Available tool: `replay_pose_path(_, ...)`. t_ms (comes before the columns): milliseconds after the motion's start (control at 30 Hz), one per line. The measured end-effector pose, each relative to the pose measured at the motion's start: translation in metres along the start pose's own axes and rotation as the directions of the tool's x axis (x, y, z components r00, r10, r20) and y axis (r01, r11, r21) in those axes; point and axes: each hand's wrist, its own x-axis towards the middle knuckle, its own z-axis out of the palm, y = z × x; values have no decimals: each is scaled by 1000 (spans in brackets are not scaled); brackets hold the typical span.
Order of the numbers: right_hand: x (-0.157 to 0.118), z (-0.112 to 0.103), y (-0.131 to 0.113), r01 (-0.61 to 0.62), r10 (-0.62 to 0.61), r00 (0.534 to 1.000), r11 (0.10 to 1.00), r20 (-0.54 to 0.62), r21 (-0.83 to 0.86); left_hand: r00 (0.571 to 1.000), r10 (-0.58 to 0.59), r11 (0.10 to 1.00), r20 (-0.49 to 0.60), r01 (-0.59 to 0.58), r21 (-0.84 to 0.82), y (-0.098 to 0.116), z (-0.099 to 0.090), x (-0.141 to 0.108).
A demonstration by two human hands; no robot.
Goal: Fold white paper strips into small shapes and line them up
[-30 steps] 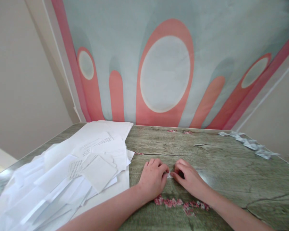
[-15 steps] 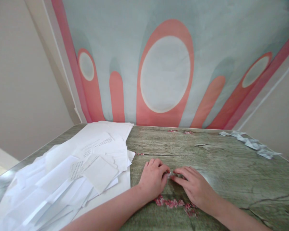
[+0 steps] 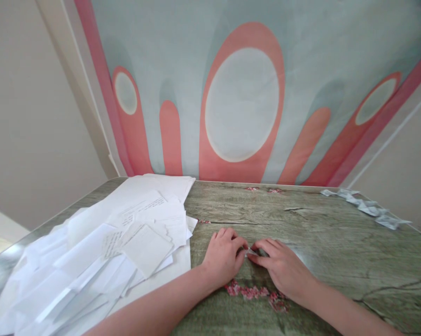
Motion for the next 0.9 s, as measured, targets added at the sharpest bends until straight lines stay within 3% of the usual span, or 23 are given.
replay_pose_path(467, -5, -8, 1, -33, 37, 999, 992, 32, -118, 1000, -6, 1000, 2, 6, -2, 0, -1, 0)
replay_pose_path(700, -8, -9, 10, -2, 4, 999, 997, 34, -72, 1000, -8, 1000, 5, 8, 1, -1, -1, 0)
replay_pose_path(900, -10, -4, 14, 9, -10, 996, 1000, -87, -8, 1000, -6, 1000, 5, 6, -7, -1, 0, 0)
